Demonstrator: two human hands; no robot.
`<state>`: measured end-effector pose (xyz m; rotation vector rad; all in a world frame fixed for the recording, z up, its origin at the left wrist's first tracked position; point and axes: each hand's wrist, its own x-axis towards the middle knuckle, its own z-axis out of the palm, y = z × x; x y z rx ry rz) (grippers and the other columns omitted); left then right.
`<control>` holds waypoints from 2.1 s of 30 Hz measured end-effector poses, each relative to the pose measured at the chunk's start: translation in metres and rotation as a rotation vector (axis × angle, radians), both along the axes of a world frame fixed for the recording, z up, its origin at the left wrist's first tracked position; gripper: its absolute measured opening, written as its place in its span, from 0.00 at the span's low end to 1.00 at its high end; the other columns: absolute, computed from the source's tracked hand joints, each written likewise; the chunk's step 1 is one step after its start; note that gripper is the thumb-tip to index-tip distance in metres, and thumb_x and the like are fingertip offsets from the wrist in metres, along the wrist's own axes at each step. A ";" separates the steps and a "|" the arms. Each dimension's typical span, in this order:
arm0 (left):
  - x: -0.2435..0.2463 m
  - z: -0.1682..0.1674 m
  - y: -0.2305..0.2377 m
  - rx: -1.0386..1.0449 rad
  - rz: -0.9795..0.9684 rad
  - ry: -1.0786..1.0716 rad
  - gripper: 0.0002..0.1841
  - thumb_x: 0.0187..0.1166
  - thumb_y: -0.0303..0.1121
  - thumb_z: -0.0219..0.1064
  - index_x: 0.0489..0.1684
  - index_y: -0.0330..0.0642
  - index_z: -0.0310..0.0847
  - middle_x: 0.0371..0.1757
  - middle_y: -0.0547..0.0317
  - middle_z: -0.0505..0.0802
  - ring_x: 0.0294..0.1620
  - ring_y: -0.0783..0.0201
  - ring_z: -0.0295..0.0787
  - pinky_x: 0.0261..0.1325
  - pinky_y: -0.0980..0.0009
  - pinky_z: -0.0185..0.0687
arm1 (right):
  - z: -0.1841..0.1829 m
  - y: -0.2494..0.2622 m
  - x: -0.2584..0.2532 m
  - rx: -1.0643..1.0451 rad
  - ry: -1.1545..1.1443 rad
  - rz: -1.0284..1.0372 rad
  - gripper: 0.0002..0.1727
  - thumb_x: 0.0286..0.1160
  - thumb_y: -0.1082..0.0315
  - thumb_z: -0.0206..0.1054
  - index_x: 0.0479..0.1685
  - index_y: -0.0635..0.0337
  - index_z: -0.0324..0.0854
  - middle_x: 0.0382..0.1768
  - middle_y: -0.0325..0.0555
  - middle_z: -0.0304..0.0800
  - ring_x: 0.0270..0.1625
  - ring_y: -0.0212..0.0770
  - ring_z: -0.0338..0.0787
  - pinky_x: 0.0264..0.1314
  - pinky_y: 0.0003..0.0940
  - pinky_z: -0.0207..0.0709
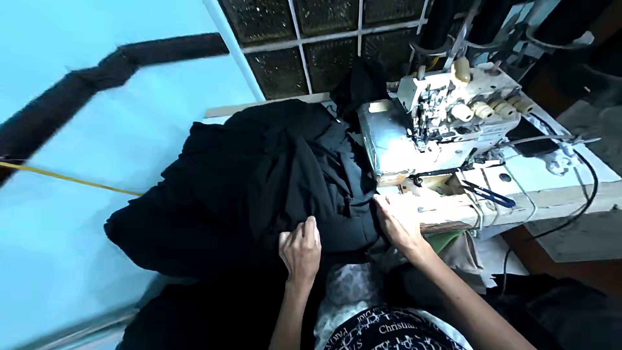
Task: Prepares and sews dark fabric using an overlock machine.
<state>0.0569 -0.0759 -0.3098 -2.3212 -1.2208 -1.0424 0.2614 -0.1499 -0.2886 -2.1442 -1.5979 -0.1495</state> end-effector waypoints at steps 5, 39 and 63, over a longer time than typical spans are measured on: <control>0.001 0.000 0.001 -0.001 -0.003 -0.018 0.11 0.79 0.26 0.62 0.36 0.34 0.93 0.25 0.48 0.94 0.23 0.52 0.90 0.33 0.57 0.76 | 0.008 0.001 0.012 -0.116 0.111 0.057 0.16 0.81 0.72 0.61 0.61 0.61 0.89 0.44 0.64 0.91 0.47 0.68 0.92 0.45 0.64 0.81; -0.028 0.071 -0.058 -0.357 -0.251 -0.095 0.18 0.80 0.36 0.67 0.60 0.34 0.88 0.67 0.38 0.88 0.67 0.40 0.84 0.67 0.50 0.78 | -0.104 -0.131 0.015 -0.293 0.139 0.402 0.05 0.67 0.74 0.72 0.29 0.68 0.87 0.33 0.60 0.92 0.43 0.64 0.94 0.57 0.64 0.80; 0.055 0.050 -0.141 -1.532 -1.516 -1.081 0.08 0.82 0.29 0.68 0.52 0.40 0.86 0.50 0.69 0.94 0.54 0.82 0.88 0.59 0.82 0.82 | 0.067 -0.168 0.005 0.414 0.867 0.575 0.08 0.75 0.58 0.76 0.40 0.48 0.83 0.51 0.25 0.84 0.60 0.16 0.82 0.62 0.09 0.76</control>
